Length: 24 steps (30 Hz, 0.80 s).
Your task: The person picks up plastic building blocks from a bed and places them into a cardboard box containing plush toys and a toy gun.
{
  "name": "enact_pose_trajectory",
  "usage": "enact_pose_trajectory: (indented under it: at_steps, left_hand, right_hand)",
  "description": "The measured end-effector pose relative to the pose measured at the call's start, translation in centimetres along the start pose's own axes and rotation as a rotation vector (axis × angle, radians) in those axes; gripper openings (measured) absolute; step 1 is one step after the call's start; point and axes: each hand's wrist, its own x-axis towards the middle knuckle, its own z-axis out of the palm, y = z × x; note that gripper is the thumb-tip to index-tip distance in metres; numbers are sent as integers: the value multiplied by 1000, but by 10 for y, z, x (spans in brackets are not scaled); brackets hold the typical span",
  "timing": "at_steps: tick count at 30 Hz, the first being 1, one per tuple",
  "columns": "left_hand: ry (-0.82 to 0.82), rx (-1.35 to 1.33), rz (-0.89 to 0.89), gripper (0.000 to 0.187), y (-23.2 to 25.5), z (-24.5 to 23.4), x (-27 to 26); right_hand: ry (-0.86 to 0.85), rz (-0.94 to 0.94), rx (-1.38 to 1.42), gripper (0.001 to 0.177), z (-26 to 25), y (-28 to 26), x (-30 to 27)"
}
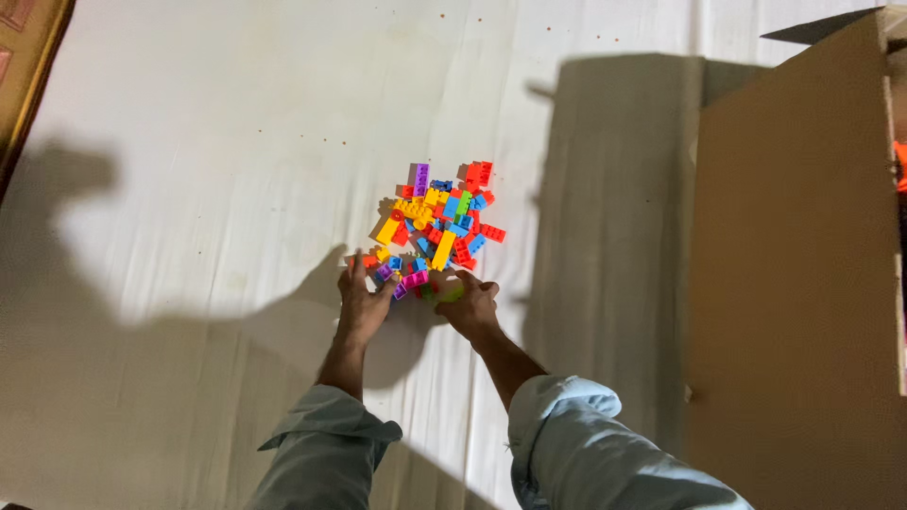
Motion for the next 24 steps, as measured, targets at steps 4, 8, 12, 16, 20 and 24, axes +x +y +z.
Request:
enact_pose_trajectory:
  at_steps: [4,8,12,16,20,24]
  left_hand:
    - [-18,-165,-223,109,22,-14,3]
    - [-95,-25,-308,102,25,-14,20]
    - [-64,214,-151,79,3,10,29]
    - [25,114,-231,71,-18,53,22]
    - [148,15,-168,60,-30,87,9]
    - [220,-339,-157,48,-8,93,-8]
  right_hand:
    - [0,-58,98,92,18,-1,14]
    - [-30,-183,77,76,38,4,25]
    - [-92,-242,192,60,51,-6,30]
    - [-94,132,587,54,50,-33,21]
    - [-59,206,689,50,48,-43,21]
    - [-149,115,960,47,46,-23,10]
